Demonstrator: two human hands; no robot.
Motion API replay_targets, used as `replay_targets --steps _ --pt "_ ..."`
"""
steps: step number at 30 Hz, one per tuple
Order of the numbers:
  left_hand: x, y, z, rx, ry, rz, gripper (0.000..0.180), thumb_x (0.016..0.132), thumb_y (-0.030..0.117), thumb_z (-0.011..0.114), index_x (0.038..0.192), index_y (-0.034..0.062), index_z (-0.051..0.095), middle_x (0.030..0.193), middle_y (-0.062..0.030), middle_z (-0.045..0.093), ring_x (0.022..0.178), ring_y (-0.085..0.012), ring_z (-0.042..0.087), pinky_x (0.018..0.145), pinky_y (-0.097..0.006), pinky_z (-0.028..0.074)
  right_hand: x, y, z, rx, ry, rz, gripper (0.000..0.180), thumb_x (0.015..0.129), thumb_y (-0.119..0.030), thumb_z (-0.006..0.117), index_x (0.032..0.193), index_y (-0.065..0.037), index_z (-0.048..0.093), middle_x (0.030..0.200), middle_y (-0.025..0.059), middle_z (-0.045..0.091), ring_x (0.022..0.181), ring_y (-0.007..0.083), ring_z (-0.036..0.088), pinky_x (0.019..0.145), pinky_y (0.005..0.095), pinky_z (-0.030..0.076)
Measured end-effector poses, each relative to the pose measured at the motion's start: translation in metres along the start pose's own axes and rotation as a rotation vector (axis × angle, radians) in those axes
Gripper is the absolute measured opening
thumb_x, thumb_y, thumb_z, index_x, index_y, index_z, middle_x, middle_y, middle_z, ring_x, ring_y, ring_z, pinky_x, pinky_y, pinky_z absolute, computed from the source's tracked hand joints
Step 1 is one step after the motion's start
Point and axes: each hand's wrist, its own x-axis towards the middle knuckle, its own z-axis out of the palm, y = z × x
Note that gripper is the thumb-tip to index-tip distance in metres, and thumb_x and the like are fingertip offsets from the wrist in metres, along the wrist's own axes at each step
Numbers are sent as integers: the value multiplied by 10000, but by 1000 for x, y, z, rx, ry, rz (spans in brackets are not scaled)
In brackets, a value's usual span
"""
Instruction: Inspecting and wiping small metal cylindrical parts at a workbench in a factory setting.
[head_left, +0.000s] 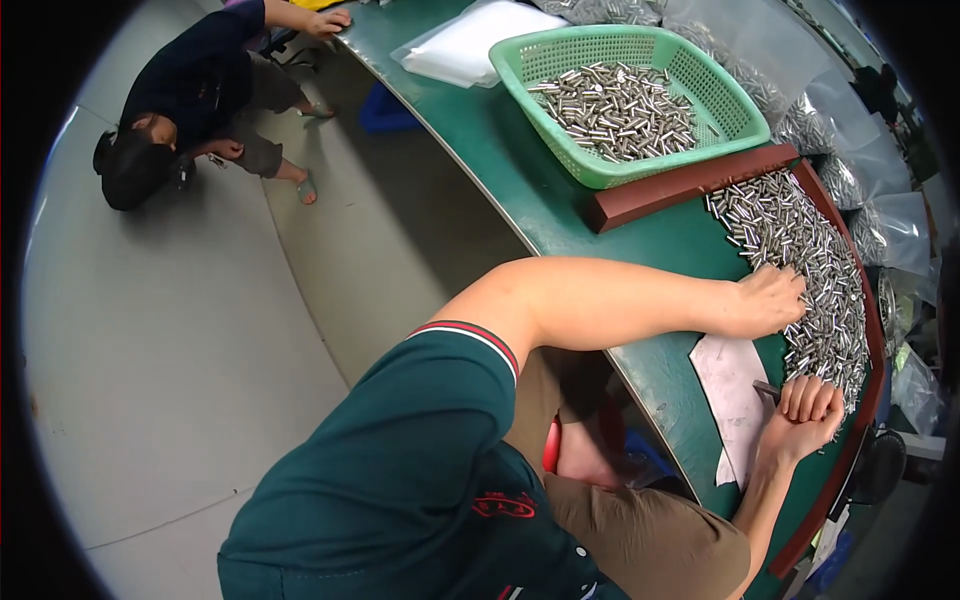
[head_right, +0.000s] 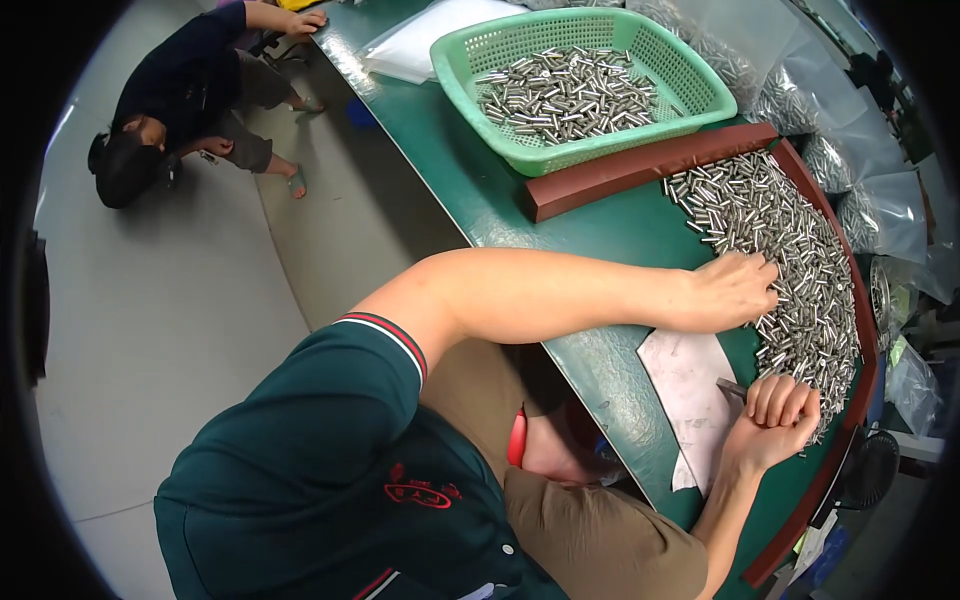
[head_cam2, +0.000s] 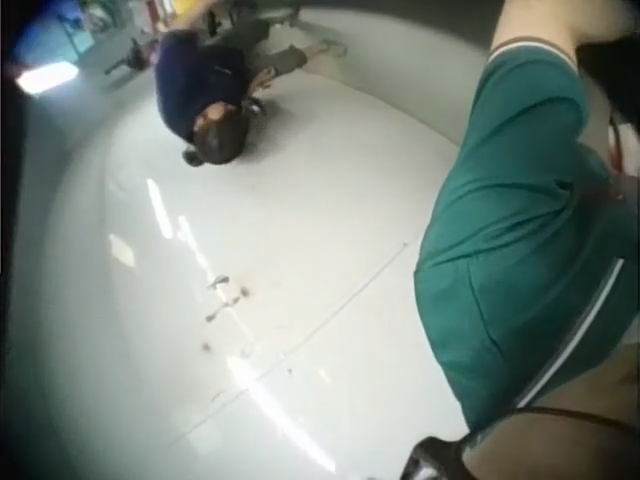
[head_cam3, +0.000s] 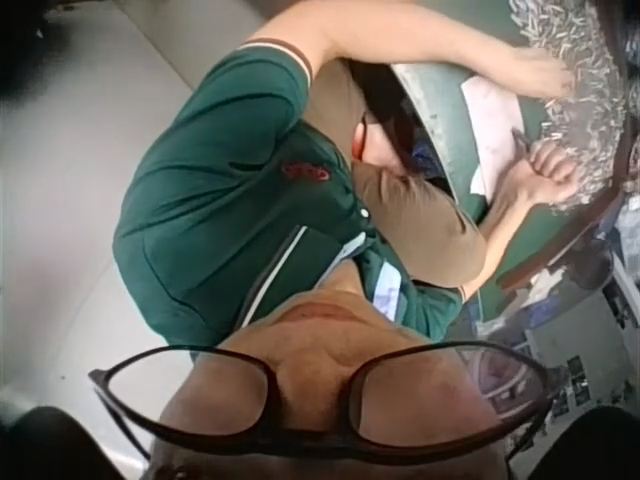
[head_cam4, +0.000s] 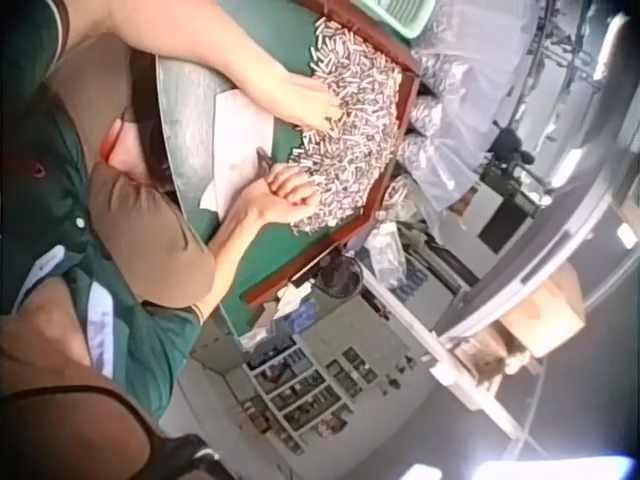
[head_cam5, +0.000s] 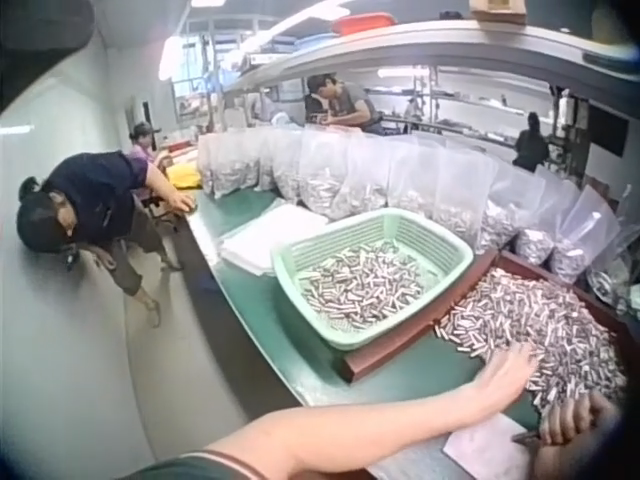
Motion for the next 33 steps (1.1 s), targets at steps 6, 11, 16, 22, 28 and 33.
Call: replay_targets --steps 6,11,16,22,28,33 --pt "1 9 -11 -25 -87 41 102 680 103 532 630 29 579 734 -117 553 733 -265 566 568 -372 481 -3 2 2 -8 -20 1 384 895 -202 305 521 -138 247 448 -24 219 403 80 163 387 235 170" --pt "2 6 -11 -99 0 59 81 647 82 553 606 17 580 709 -151 564 678 -302 592 515 -375 476 -5 2 3 -35 -9 -15 382 893 -198 318 523 -137 250 446 -25 218 396 81 167 375 230 170" --pt "3 12 -16 -85 76 50 80 597 86 572 546 25 581 719 -145 563 697 -293 573 523 -378 460 -3 3 2 -53 -31 -30 383 894 -196 319 522 -138 251 441 -28 219 388 81 172 370 229 170" --pt "5 11 -21 -348 229 -79 70 582 84 571 570 16 584 629 -123 572 615 -283 573 518 -376 455 -4 6 6 -10 -61 -19 380 896 -184 313 525 -136 248 442 -29 209 388 76 164 367 224 169" --pt "18 9 -11 -1421 132 -678 80 698 33 526 723 -22 579 611 -105 606 462 -113 544 452 -245 452 -3 -1 -4 -10 -21 -48 400 918 -221 299 529 -138 254 446 -31 215 389 72 172 362 218 169" --pt "13 0 -20 -1748 -10 -939 73 771 44 522 832 12 548 642 -78 595 508 -98 542 482 -219 473 -8 0 0 84 -20 -119 402 924 -204 286 529 -135 254 456 -24 216 399 69 157 375 219 163"
